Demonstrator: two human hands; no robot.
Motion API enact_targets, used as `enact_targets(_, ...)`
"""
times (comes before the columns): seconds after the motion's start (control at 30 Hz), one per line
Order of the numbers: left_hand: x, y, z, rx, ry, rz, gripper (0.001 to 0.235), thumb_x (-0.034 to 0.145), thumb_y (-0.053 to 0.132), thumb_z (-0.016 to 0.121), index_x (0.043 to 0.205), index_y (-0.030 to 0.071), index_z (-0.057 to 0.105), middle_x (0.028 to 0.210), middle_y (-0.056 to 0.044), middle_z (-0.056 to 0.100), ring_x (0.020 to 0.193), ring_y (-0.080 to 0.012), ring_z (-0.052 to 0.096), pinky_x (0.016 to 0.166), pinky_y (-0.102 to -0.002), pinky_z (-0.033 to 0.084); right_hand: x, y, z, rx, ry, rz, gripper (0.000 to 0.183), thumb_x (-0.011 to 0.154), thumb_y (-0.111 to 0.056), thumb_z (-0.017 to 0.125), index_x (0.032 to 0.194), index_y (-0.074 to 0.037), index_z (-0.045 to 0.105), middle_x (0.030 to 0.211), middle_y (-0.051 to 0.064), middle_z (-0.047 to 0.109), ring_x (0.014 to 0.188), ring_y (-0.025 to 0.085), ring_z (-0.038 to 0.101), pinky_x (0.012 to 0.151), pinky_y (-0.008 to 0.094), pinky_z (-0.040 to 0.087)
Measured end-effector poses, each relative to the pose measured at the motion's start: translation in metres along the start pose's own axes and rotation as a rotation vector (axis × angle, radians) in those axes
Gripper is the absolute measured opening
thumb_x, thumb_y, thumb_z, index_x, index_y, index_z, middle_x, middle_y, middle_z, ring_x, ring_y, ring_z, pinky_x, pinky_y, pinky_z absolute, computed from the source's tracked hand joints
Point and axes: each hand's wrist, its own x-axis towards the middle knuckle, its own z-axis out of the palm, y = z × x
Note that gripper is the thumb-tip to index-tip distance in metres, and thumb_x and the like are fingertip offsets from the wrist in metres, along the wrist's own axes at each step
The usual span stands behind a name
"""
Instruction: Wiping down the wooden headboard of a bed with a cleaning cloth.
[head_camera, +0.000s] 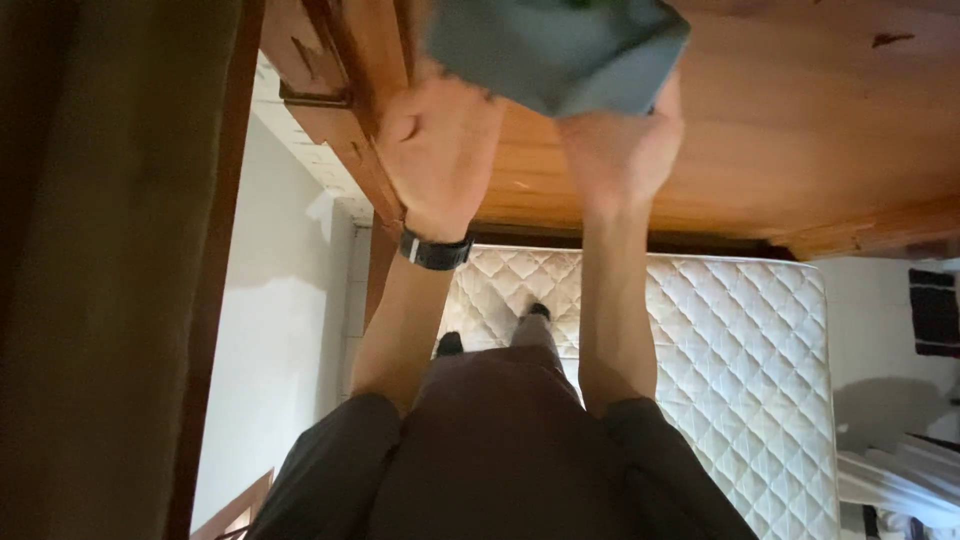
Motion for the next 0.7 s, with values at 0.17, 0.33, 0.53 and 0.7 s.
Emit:
enact_targets(0.17, 0.009, 0.022, 0.019, 0.054, 0.31, 0.099, 0.009, 0.094, 0.022, 0.057, 0.087, 0.016, 0.059, 0.084, 0.001, 0.057, 0.083, -0.0157, 0.047, 0.086, -0.036, 0.036, 0.019, 0.021, 0.024, 1.393, -0.432, 0.294, 0.028, 0.111, -0.022, 0.055, 0.138, -0.017, 0.062, 0.137, 0.0, 0.066, 0.126, 0.014, 0.057, 0.118, 0.039, 0.043)
enact_targets(0.33, 0.03, -0.007, 0.036, 0.072, 0.07, 0.111, 0.02, 0.107, 0.021, 0.047, 0.112, 0.01, 0.063, 0.116, 0.007, 0.066, 0.107, -0.0067, 0.05, 0.105, -0.026, 0.034, 0.049, 0.028, -0.001, 1.617, -0.728, 0.266, 0.033, 0.121, -0.036, 0.042, 0.136, -0.027, 0.069, 0.136, -0.016, 0.069, 0.128, 0.0, 0.055, 0.127, 0.031, 0.036)
enact_targets(0.53, 0.038, -0.073, 0.049, 0.104, -0.099, 0.18, 0.032, 0.114, 0.017, 0.039, 0.138, 0.011, 0.06, 0.141, 0.003, 0.063, 0.131, -0.0125, 0.048, 0.119, -0.032, 0.028, 0.072, 0.039, -0.05, 1.728, -0.833, 0.335, 0.037, 0.117, -0.041, 0.047, 0.139, -0.02, 0.07, 0.145, -0.009, 0.07, 0.141, 0.002, 0.059, 0.137, 0.028, 0.032)
enact_targets(0.7, 0.039, -0.143, 0.042, 0.066, -0.064, 0.161, 0.049, 0.114, 0.008, 0.038, 0.161, 0.017, 0.05, 0.164, 0.0, 0.053, 0.154, -0.0192, 0.043, 0.137, -0.041, 0.021, 0.095, 0.066, -0.108, 1.898, -0.937, 0.396, 0.059, 0.118, -0.053, 0.043, 0.142, -0.007, 0.073, 0.143, 0.002, 0.075, 0.138, 0.009, 0.064, 0.14, 0.035, 0.028)
